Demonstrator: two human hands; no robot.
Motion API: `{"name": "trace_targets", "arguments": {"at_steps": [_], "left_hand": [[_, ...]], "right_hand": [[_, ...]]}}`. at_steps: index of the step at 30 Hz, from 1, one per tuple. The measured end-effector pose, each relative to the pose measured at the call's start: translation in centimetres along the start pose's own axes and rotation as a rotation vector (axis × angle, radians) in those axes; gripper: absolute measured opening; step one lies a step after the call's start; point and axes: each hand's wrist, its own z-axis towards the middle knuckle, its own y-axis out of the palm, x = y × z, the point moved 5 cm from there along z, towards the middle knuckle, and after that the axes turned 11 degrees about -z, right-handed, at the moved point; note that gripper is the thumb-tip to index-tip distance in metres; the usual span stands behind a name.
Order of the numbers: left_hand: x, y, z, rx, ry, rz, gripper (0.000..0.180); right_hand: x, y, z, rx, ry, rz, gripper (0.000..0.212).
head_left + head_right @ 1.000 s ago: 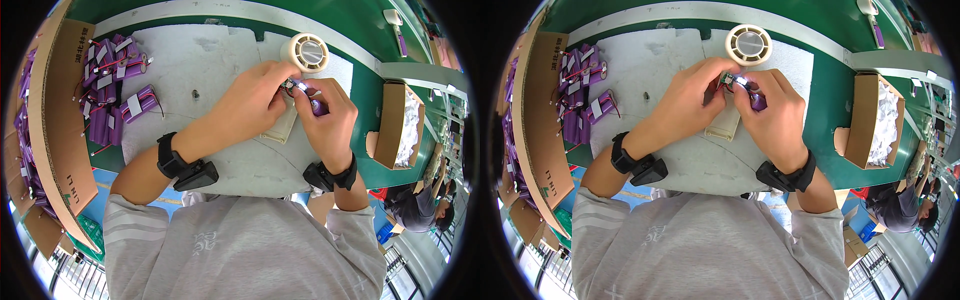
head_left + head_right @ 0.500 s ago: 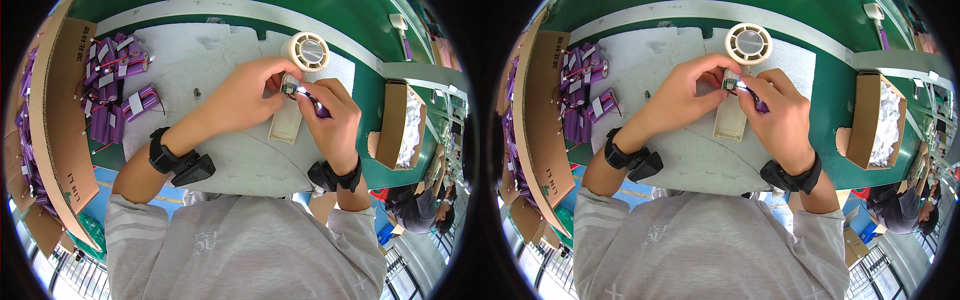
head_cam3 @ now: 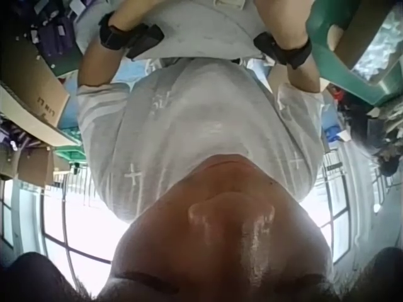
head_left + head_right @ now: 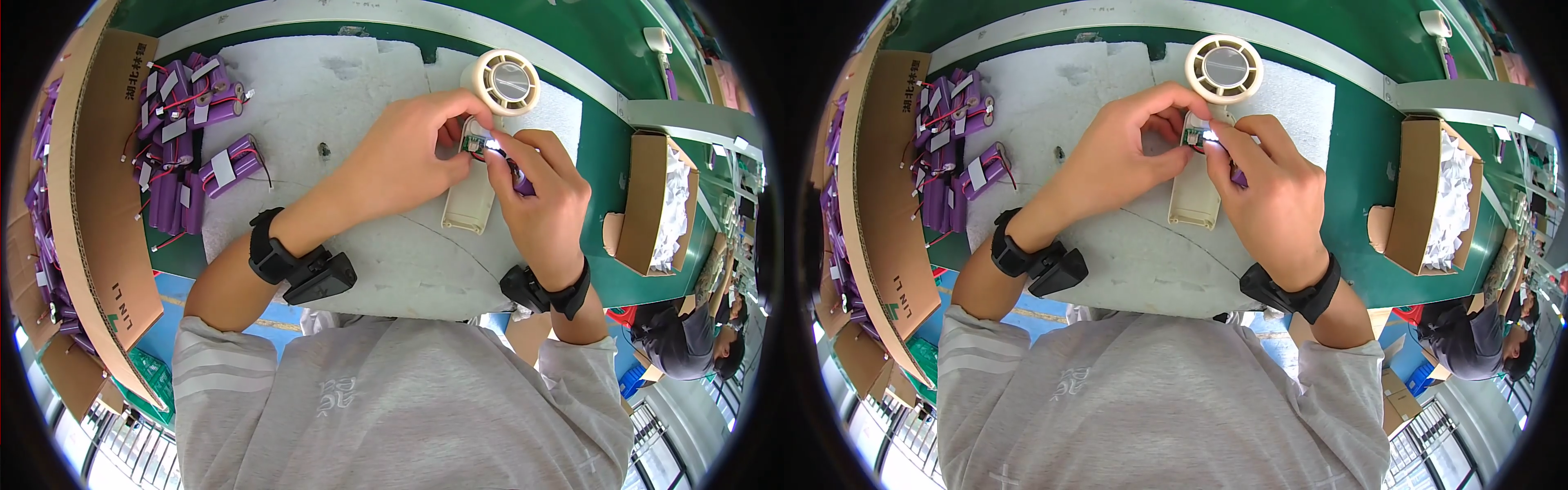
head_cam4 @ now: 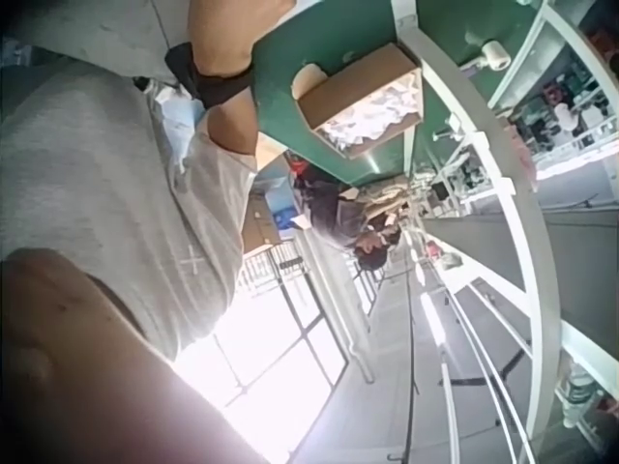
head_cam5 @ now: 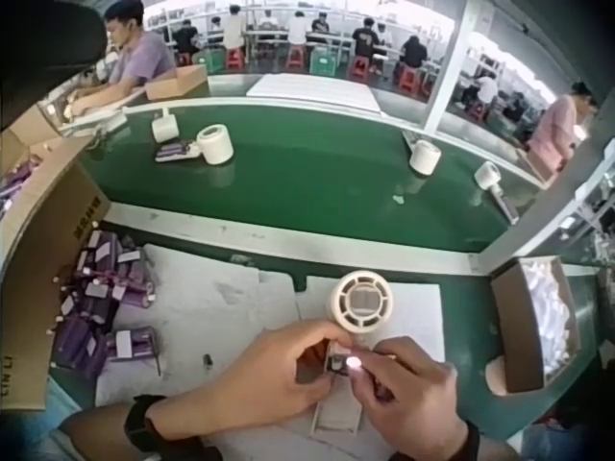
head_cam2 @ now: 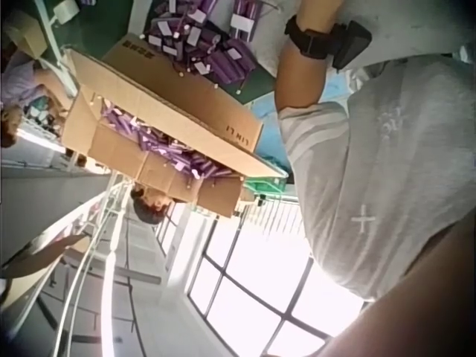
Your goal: The person picks up a battery pack and a fan housing, connects the wires to a circuit board, and fits the battery into the housing. They then apply a piece of tape to the battery and place the assembly onto a conveyor belt.
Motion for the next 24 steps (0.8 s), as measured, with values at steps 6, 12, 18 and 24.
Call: {"name": "trace_targets", "arguments": {"at_steps": [6, 12, 18, 24], "left_hand": [[0.06, 0.07, -0.02, 0.020, 0.014, 0.003, 0.031], [0.12, 0.05, -0.05, 0.018, 0.038, -0.001, 0.031], [0.03, -0.01, 0.01, 0.003, 0.032, 0.019, 0.032], [-0.09, -0.40, 0.15, -0.028, 0.026, -0.020, 0.031]], "right_hand": [[-0.12, -0.25, 0.07, 0.035, 0.025, 0.052, 0.020], [-0.02, -0.20, 0.07, 0.011, 0.016, 0.037, 0.019], [-0.20, -0.17, -0.02, 0.010, 0.016, 0.007, 0.019], [-0.30, -0.13, -0.11, -0.011, 0.019, -0.053, 0.019]]}}
